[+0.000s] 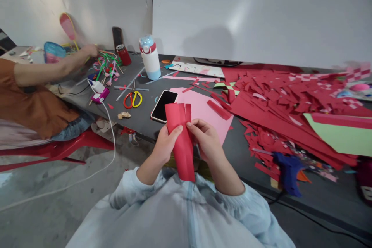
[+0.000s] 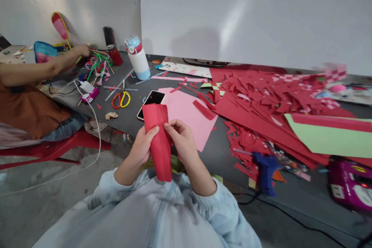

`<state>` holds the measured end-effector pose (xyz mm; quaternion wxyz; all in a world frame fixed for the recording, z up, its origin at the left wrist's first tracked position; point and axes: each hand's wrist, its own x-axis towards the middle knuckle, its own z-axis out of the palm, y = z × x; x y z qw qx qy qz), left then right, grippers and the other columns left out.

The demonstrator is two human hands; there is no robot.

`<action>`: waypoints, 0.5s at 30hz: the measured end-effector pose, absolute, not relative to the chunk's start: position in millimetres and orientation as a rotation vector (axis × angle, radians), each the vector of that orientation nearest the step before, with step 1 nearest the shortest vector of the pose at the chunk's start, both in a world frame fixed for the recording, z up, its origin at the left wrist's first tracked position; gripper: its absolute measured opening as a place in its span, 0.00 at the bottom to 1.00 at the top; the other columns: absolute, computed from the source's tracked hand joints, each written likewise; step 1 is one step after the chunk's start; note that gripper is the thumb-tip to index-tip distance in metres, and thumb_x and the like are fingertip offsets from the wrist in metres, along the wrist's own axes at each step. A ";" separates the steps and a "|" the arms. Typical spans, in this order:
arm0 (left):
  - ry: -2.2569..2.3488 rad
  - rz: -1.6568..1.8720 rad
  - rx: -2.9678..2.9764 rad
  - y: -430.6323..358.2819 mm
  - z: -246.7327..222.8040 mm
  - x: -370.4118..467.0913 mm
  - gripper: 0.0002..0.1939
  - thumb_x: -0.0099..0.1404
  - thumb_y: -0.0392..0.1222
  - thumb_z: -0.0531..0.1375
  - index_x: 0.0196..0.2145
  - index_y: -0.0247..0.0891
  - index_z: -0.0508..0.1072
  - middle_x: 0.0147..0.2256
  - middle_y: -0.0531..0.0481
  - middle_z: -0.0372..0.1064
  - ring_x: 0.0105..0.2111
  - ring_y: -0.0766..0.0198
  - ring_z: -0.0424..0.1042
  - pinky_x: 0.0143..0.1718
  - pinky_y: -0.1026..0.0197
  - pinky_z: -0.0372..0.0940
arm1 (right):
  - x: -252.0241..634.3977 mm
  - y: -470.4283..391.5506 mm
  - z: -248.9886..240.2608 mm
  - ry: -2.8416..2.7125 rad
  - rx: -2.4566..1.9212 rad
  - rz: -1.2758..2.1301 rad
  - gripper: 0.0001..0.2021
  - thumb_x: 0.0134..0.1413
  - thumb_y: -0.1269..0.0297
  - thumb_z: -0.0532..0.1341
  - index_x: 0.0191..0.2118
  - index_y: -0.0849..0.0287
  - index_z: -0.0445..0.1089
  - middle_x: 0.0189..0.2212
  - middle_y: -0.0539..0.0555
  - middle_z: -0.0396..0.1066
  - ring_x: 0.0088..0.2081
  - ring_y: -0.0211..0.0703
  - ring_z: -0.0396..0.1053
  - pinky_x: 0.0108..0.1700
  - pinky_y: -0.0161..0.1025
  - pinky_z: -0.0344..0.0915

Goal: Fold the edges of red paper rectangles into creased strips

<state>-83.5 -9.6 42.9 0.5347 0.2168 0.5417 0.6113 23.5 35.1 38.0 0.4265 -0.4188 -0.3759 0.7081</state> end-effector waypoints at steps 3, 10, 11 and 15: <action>1.288 1.453 0.516 -9.3 41.4 -83.3 0.22 0.48 0.53 0.71 0.35 0.37 0.74 0.29 0.53 0.73 0.28 0.65 0.70 0.34 0.61 0.66 | 24.4 34.8 37.2 -0.938 -1.042 1.769 0.22 0.33 0.46 0.73 0.25 0.55 0.66 0.16 0.41 0.57 0.17 0.29 0.50 0.16 0.31 0.46; 1.289 1.441 0.522 -9.2 40.2 -82.7 0.21 0.49 0.53 0.71 0.35 0.36 0.74 0.28 0.53 0.73 0.27 0.65 0.70 0.33 0.62 0.66 | 26.9 35.4 35.3 -0.921 -1.046 1.780 0.22 0.33 0.46 0.73 0.25 0.56 0.67 0.16 0.41 0.58 0.16 0.28 0.50 0.16 0.30 0.46; 1.292 1.440 0.522 -9.3 40.4 -82.6 0.21 0.49 0.53 0.71 0.35 0.36 0.74 0.28 0.53 0.73 0.27 0.65 0.70 0.33 0.62 0.66 | 26.9 35.6 35.5 -0.920 -1.047 1.784 0.22 0.33 0.45 0.73 0.25 0.56 0.66 0.16 0.41 0.58 0.16 0.28 0.50 0.16 0.30 0.46; 1.306 1.443 0.527 -8.9 41.1 -82.6 0.22 0.48 0.53 0.72 0.35 0.36 0.74 0.29 0.52 0.74 0.28 0.65 0.71 0.33 0.62 0.66 | 26.3 36.9 37.3 -0.920 -1.043 1.801 0.23 0.31 0.44 0.73 0.25 0.56 0.66 0.15 0.41 0.58 0.16 0.28 0.49 0.16 0.30 0.46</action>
